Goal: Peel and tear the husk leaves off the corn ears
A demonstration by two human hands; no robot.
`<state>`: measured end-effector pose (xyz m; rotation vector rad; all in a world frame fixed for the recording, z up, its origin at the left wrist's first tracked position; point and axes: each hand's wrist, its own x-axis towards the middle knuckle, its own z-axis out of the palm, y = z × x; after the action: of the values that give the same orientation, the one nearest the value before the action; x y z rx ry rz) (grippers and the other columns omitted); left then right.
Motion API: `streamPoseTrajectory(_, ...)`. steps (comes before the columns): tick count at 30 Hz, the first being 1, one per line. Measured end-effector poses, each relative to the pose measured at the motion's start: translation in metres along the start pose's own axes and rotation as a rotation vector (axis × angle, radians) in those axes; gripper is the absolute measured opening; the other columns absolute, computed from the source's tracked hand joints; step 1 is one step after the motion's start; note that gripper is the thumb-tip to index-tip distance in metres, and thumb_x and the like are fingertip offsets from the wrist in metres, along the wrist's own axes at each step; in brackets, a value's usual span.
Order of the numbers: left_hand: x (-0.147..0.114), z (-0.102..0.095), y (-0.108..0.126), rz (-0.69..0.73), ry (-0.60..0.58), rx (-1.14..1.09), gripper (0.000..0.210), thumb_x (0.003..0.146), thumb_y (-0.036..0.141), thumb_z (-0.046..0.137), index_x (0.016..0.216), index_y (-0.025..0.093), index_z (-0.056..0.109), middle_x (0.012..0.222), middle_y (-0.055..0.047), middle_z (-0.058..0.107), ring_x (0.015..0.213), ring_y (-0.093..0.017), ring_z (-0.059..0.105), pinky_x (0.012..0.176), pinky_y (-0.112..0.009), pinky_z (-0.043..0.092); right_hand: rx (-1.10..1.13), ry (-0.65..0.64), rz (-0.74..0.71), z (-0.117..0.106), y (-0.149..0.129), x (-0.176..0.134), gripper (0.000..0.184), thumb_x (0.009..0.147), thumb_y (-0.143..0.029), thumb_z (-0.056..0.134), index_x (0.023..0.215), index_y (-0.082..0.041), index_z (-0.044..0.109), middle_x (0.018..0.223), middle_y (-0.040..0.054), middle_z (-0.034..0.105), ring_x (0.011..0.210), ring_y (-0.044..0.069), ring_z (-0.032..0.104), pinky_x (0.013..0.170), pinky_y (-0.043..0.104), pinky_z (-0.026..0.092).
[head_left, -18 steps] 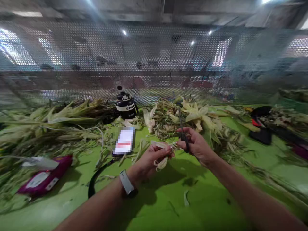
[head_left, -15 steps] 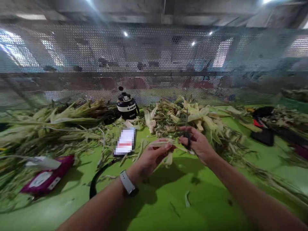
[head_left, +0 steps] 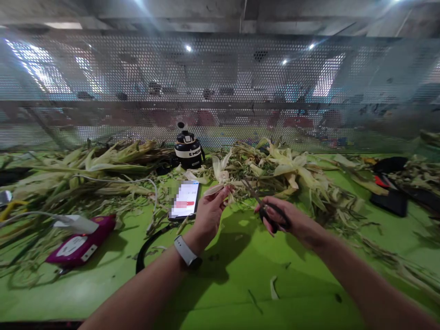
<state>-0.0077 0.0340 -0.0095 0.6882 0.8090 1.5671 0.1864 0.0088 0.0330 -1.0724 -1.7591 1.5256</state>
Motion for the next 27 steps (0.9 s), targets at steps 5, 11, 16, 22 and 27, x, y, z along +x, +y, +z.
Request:
streamPoseTrajectory(5,-0.004,0.002,0.002,-0.002,0.056,0.012,0.034,0.056,0.027,0.082,0.083,0.016,0.064,0.082,0.001,0.066,0.075,-0.009,0.059,0.063,-0.019,0.042,-0.031,-0.044,0.082,0.011,0.002,0.001,0.051,0.076,-0.065,0.053,0.089,-0.016,0.051,0.058,-0.0026,0.057,0.049,0.009,0.045,0.047,0.023,0.026)
streamPoseTrajectory(11,-0.011,0.005,0.000,-0.033,0.039,0.070,0.037,0.055,0.029,0.083,0.081,0.016,0.060,0.075,0.001,0.063,0.066,-0.008,0.056,0.058,-0.019,0.041,-0.058,0.044,0.081,0.013,0.006,0.005,0.046,0.076,-0.063,0.052,0.086,-0.017,0.049,0.055,-0.0046,0.056,0.047,0.008,0.042,0.048,0.023,0.027)
streamPoseTrajectory(16,-0.013,0.006,-0.003,-0.038,0.015,0.109,0.035,0.055,0.031,0.082,0.079,0.017,0.060,0.071,0.002,0.061,0.065,-0.009,0.054,0.059,-0.020,0.041,-0.005,0.089,0.078,0.016,0.006,0.005,0.043,0.074,-0.059,0.056,0.085,-0.018,0.049,0.055,-0.0058,0.055,0.050,0.009,0.046,0.051,0.023,0.033)
streamPoseTrajectory(22,-0.014,0.008,-0.001,-0.049,0.023,0.114,0.037,0.054,0.031,0.083,0.079,0.016,0.060,0.071,0.002,0.062,0.062,-0.008,0.053,0.059,-0.021,0.040,0.045,0.114,0.054,0.016,0.007,0.006,0.036,0.074,-0.051,0.062,0.086,-0.018,0.051,0.055,-0.0063,0.054,0.050,0.008,0.046,0.053,0.023,0.036)
streamPoseTrajectory(27,-0.014,0.008,0.000,-0.054,0.019,0.063,0.037,0.053,0.026,0.083,0.081,0.016,0.061,0.076,0.000,0.066,0.070,-0.010,0.057,0.067,-0.023,0.042,0.041,0.155,0.057,0.014,0.009,0.007,0.041,0.070,-0.053,0.066,0.083,-0.018,0.051,0.051,-0.0077,0.049,0.044,0.007,0.040,0.046,0.021,0.033)
